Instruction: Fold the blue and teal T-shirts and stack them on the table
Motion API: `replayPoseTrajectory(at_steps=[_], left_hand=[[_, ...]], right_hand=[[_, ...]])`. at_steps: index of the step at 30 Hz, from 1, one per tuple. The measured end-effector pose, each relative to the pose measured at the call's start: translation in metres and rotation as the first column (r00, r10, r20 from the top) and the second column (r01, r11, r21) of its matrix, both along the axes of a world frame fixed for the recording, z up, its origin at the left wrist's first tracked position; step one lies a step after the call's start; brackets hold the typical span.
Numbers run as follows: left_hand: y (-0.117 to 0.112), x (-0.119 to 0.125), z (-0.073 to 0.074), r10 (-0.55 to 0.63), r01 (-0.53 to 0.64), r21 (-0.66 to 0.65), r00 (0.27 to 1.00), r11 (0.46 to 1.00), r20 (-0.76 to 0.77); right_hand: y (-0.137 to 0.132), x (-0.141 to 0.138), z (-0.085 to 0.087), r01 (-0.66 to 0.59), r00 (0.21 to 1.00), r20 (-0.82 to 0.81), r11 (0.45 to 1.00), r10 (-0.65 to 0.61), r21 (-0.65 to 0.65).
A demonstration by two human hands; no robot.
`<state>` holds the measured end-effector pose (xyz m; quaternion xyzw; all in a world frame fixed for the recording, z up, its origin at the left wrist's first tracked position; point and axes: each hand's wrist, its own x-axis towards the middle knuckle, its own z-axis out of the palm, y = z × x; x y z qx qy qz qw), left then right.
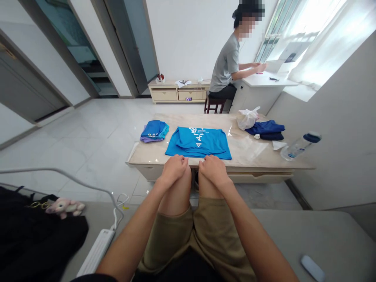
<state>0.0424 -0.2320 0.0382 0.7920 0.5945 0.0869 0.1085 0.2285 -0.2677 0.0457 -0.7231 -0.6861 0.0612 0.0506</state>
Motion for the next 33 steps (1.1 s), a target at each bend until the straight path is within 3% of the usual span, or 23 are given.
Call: replayPoseTrajectory(at_steps=[7, 11, 16, 23, 29, 33], left_hand=[[0.004, -0.014, 0.003, 0.036, -0.035, 0.021, 0.998, 0.999, -0.049], [0.007, -0.030, -0.009, 0.014, -0.016, 0.032, 0.996, 0.999, 0.084], [0.003, -0.033, -0.018, -0.017, 0.000, 0.059, 0.954, 0.998, 0.299], [0.013, -0.027, -0.004, 0.007, -0.024, 0.035, 0.905, 0.999, 0.426], [0.013, -0.024, -0.012, 0.042, -0.032, -0.032, 0.915, 0.999, 0.401], [0.007, -0.027, -0.015, 0.014, -0.007, -0.024, 0.948, 1.000, 0.319]], right_hand=[[-0.004, -0.001, 0.005, -0.059, 0.998, 0.004, 0.998, 0.059, -0.003], [0.003, -0.023, -0.011, -0.142, 0.989, -0.041, 0.987, 0.145, 0.075], [0.012, -0.041, -0.028, -0.119, 0.959, -0.233, 0.973, 0.164, 0.195], [0.018, -0.023, -0.023, -0.043, 0.851, -0.491, 0.957, 0.187, 0.288], [0.014, -0.009, -0.030, -0.065, 0.869, -0.457, 0.959, 0.189, 0.275], [0.010, -0.002, -0.027, -0.031, 0.909, -0.397, 0.972, 0.125, 0.234]])
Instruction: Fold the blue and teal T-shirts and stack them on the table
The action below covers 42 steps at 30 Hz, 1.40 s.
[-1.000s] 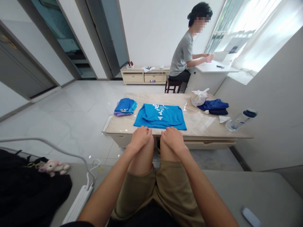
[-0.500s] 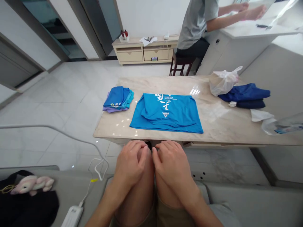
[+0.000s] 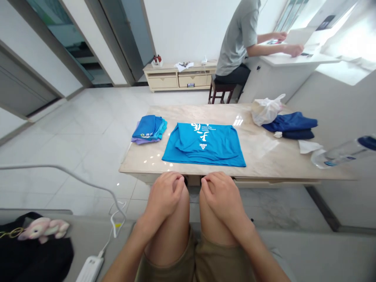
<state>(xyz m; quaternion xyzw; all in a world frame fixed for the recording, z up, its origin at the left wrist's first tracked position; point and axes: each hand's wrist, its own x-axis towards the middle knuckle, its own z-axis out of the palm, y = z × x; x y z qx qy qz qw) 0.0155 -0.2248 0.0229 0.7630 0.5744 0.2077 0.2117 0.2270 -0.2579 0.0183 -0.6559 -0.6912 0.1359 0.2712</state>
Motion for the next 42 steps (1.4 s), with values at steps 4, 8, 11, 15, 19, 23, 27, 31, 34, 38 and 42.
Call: replayPoseTrajectory(at_steps=[4, 8, 11, 15, 19, 23, 27, 31, 34, 38, 42], left_hand=[[0.001, -0.005, -0.002, 0.012, -0.010, 0.022, 0.995, 1.000, -0.094], [0.005, -0.006, -0.004, 0.010, -0.003, 0.053, 0.991, 0.999, -0.135], [0.003, -0.005, -0.004, -0.008, 0.015, 0.059, 0.992, 0.998, -0.124], [0.001, -0.005, -0.003, 0.013, -0.005, 0.072, 0.994, 0.997, -0.107], [0.000, -0.005, -0.001, 0.010, -0.005, 0.047, 0.994, 0.999, -0.113], [0.002, -0.004, 0.001, 0.023, -0.020, 0.022, 0.991, 1.000, -0.134], [0.008, -0.003, 0.000, 0.067, -0.068, -0.008, 0.990, 0.998, -0.126], [0.014, -0.007, -0.003, 0.077, -0.078, -0.035, 0.997, 0.996, -0.022], [0.016, -0.010, -0.003, 0.072, -0.072, -0.032, 0.997, 0.997, 0.019], [0.025, 0.003, 0.008, -0.046, 0.041, -0.032, 0.988, 0.999, -0.145], [0.053, 0.055, 0.039, -0.260, 0.250, -0.071, 0.923, 0.966, -0.284]], right_hand=[[-0.002, 0.006, 0.008, 0.031, 0.995, 0.091, 0.999, -0.027, -0.042], [-0.003, 0.009, 0.010, 0.030, 0.993, 0.113, 0.998, -0.023, -0.061], [-0.004, 0.006, 0.009, 0.030, 0.991, 0.134, 0.998, -0.022, -0.056], [-0.003, 0.003, 0.006, 0.019, 0.989, 0.145, 0.999, -0.012, -0.046], [-0.004, 0.003, 0.005, 0.009, 0.994, 0.112, 0.999, -0.005, -0.032], [-0.005, 0.004, 0.005, -0.010, 0.999, 0.043, 1.000, 0.010, -0.012], [-0.004, 0.009, 0.000, -0.025, 0.998, -0.049, 0.999, 0.026, 0.020], [0.000, 0.017, -0.006, -0.031, 0.988, -0.151, 0.998, 0.038, 0.048], [0.002, 0.021, -0.008, -0.041, 0.976, -0.214, 0.998, 0.051, 0.049], [0.001, 0.019, -0.010, -0.041, 0.962, -0.266, 0.997, 0.056, 0.062], [0.000, 0.008, -0.016, -0.049, 0.970, -0.232, 0.992, 0.074, 0.114]])
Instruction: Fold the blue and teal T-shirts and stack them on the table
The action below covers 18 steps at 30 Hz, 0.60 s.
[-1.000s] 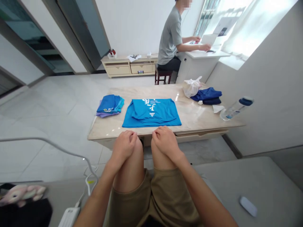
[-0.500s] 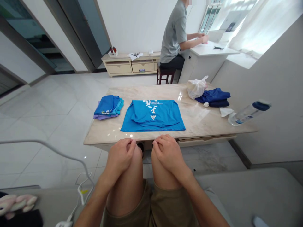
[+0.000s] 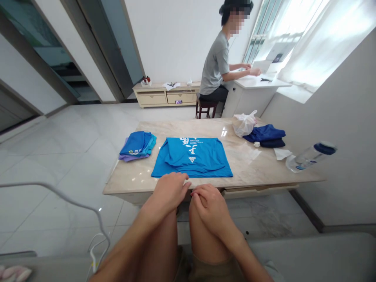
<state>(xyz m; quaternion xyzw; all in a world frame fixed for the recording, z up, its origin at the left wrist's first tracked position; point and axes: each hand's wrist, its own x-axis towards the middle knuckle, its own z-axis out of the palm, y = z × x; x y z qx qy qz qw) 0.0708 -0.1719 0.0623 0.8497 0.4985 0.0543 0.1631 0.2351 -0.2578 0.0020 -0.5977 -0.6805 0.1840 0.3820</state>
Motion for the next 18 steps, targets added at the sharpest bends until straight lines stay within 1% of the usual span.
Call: replayPoseTrajectory(at_steps=[2, 4, 5, 6, 7, 9, 11, 13, 14, 16, 18], left_hand=[[0.018, 0.034, 0.020, -0.072, 0.072, -0.005, 0.997, 0.997, -0.010], [0.035, 0.063, 0.035, -0.119, 0.120, 0.023, 0.992, 0.993, -0.037], [0.043, 0.073, 0.039, -0.129, 0.131, 0.046, 0.990, 0.990, -0.060], [0.050, 0.081, 0.039, -0.132, 0.138, 0.073, 0.988, 0.988, -0.083], [0.056, 0.086, 0.036, -0.126, 0.136, 0.093, 0.986, 0.986, -0.106], [0.068, 0.087, 0.020, -0.099, 0.113, 0.090, 0.984, 0.990, -0.149], [0.078, 0.079, -0.002, -0.072, 0.078, 0.020, 0.978, 0.997, -0.198], [0.087, 0.068, -0.023, -0.072, 0.057, -0.068, 0.965, 0.996, -0.250], [0.090, 0.062, -0.032, -0.083, 0.057, -0.101, 0.960, 0.993, -0.269], [0.095, 0.052, -0.045, -0.109, 0.068, -0.152, 0.952, 0.986, -0.286], [0.098, 0.045, -0.054, -0.126, 0.074, -0.188, 0.950, 0.979, -0.285]], right_hand=[[0.000, -0.004, -0.001, 0.012, 1.000, 0.028, 1.000, -0.012, 0.011], [-0.001, -0.002, 0.001, 0.023, 0.998, 0.066, 1.000, -0.022, -0.009], [-0.001, 0.002, 0.004, 0.024, 0.996, 0.092, 0.999, -0.020, -0.035], [0.000, 0.007, 0.007, 0.023, 0.993, 0.120, 0.997, -0.014, -0.074], [0.004, 0.016, 0.011, 0.020, 0.990, 0.143, 0.992, -0.002, -0.125], [0.020, 0.038, 0.018, 0.015, 0.985, 0.169, 0.971, 0.027, -0.240], [0.050, 0.066, 0.023, 0.019, 0.983, 0.180, 0.938, 0.046, -0.346], [0.091, 0.094, 0.024, 0.051, 0.978, 0.202, 0.894, 0.044, -0.444], [0.112, 0.107, 0.023, 0.088, 0.978, 0.209, 0.866, 0.020, -0.492], [0.151, 0.129, 0.016, 0.239, 0.952, 0.297, 0.786, -0.074, -0.570], [0.179, 0.148, 0.001, 0.391, 0.898, 0.414, 0.701, -0.149, -0.596]])
